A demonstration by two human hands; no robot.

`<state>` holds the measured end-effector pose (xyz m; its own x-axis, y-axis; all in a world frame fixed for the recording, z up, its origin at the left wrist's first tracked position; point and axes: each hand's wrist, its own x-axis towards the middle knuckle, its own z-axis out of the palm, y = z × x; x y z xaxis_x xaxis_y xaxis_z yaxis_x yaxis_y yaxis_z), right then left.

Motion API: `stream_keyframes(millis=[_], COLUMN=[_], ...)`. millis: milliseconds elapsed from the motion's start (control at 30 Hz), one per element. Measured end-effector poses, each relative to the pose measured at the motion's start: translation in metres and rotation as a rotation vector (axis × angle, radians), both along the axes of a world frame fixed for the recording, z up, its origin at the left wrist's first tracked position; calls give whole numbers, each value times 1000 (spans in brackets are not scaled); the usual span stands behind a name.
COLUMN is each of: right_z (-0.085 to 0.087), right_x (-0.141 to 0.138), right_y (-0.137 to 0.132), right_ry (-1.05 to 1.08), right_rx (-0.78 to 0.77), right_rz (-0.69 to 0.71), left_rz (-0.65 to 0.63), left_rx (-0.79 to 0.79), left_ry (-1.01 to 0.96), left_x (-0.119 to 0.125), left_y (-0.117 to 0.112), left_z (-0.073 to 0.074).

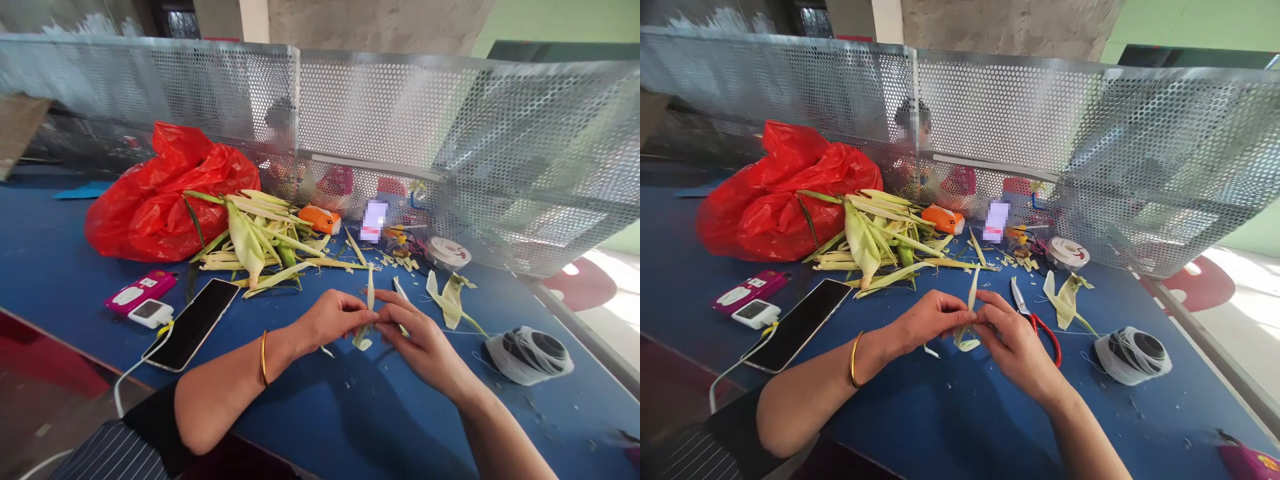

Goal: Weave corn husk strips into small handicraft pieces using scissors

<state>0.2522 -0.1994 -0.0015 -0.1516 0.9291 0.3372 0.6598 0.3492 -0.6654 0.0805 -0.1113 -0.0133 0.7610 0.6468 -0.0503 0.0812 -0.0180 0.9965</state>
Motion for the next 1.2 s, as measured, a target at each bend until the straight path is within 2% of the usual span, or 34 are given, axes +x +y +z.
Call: stream_keyframes(millis=[200,367,533,600,667,733,767,833,900,967,1067,1200], right_z=[-7,-9,-6,-6,-7,-9,-10,-13,-17,-20,-20,-13], right_x=[8,20,16,12,7,1,-1,-6,-10,-12,-12,-8], right_y=[4,7,6,5,4,3,3,6,9,13,16,16], right_ry=[10,34,-50,-121,-159,-124,-77,86,345,658,1027,1172], right_rx=[-36,-39,134,261,424,479,426,203,-42,-207,-299,-233], right_rz=[-211,-308,-330,-426,-577,-631,-595,-466,-363,-319,-307,-298], left_rz=[169,165,69,53,100,161,177,174,146,112,82,57], left_rx=[-203,-328,-343,-323,-321,-354,-374,-404,-400,-362,-294,-223], left_ry=[-88,-111,-22,-22,-63,-126,-156,-192,-190,-166,-131,-81], left_x=[-2,-2,-2,-1,1,2,3,3,4,5,7,8], left_y=[4,8,8,7,5,3,2,0,-2,-5,-9,-10], left_z=[4,4,0,-1,-1,-1,-1,-1,-1,-1,-2,-2])
